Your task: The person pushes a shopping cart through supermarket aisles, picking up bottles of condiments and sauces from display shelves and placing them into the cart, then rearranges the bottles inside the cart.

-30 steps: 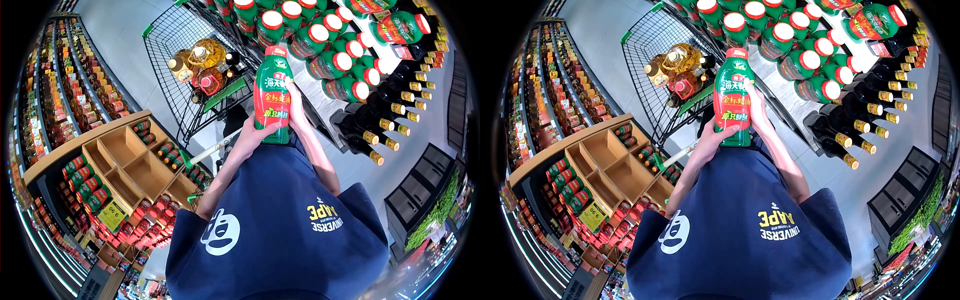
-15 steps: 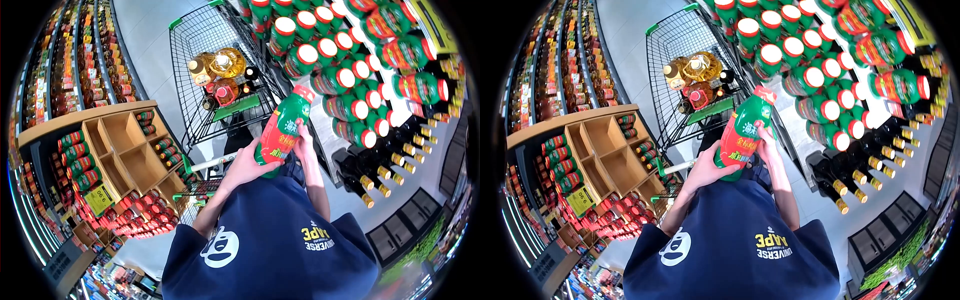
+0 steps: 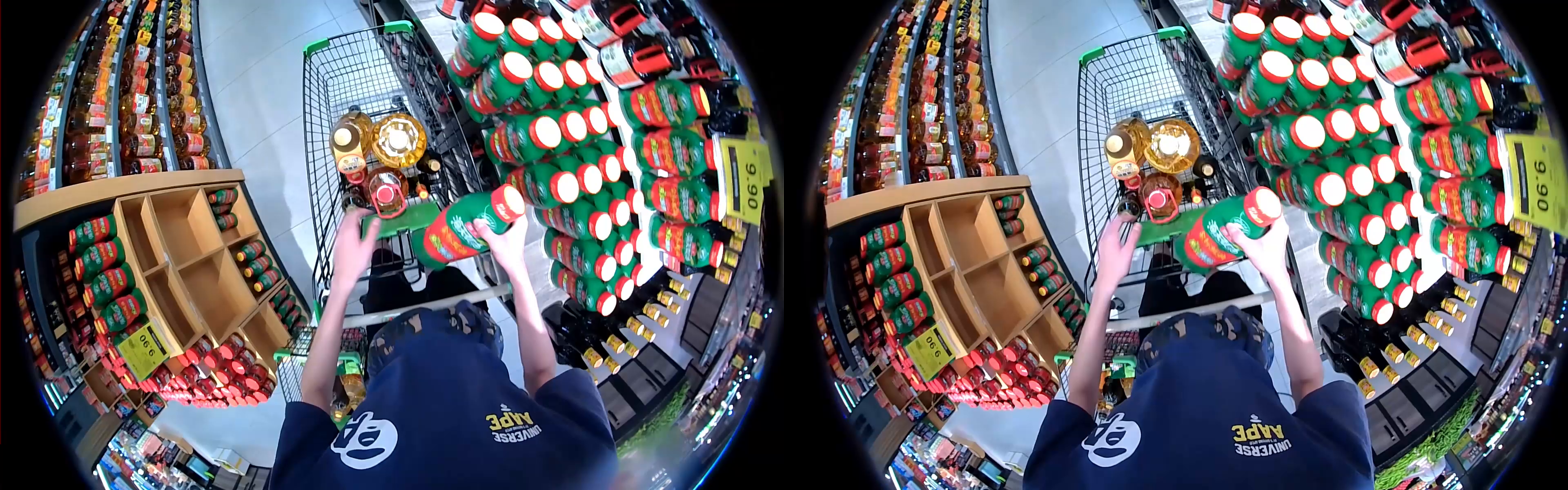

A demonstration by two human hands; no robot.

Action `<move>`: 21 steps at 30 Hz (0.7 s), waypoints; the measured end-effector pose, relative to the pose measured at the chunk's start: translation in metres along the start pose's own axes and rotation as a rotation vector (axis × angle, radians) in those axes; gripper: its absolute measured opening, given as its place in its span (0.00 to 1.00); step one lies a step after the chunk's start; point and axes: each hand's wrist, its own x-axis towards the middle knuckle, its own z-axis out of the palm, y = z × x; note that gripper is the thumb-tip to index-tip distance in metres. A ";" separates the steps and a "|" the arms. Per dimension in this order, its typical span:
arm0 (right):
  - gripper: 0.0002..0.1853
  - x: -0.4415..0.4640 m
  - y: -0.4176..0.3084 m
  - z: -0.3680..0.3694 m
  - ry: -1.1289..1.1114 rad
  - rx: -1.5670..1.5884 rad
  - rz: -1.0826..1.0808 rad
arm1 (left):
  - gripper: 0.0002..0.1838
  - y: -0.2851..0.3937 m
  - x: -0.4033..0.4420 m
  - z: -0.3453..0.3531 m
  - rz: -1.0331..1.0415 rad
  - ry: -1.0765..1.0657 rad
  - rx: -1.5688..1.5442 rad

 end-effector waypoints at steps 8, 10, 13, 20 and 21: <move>0.34 0.123 -0.037 0.092 0.077 -0.431 -0.336 | 0.33 -0.213 0.044 0.000 -0.314 0.235 0.517; 0.35 0.147 -0.043 0.115 0.058 -0.454 -0.374 | 0.26 -0.199 0.045 -0.010 -0.478 0.055 0.464; 0.34 0.190 -0.035 0.149 0.070 -0.503 -0.504 | 0.23 -0.217 0.047 -0.006 -0.475 0.097 0.435; 0.30 0.264 -0.003 0.227 0.082 -0.448 -0.437 | 0.19 -0.228 0.063 -0.033 -0.432 0.068 0.428; 0.30 0.273 0.005 0.238 0.070 -0.445 -0.417 | 0.19 -0.226 0.066 -0.038 -0.434 0.061 0.418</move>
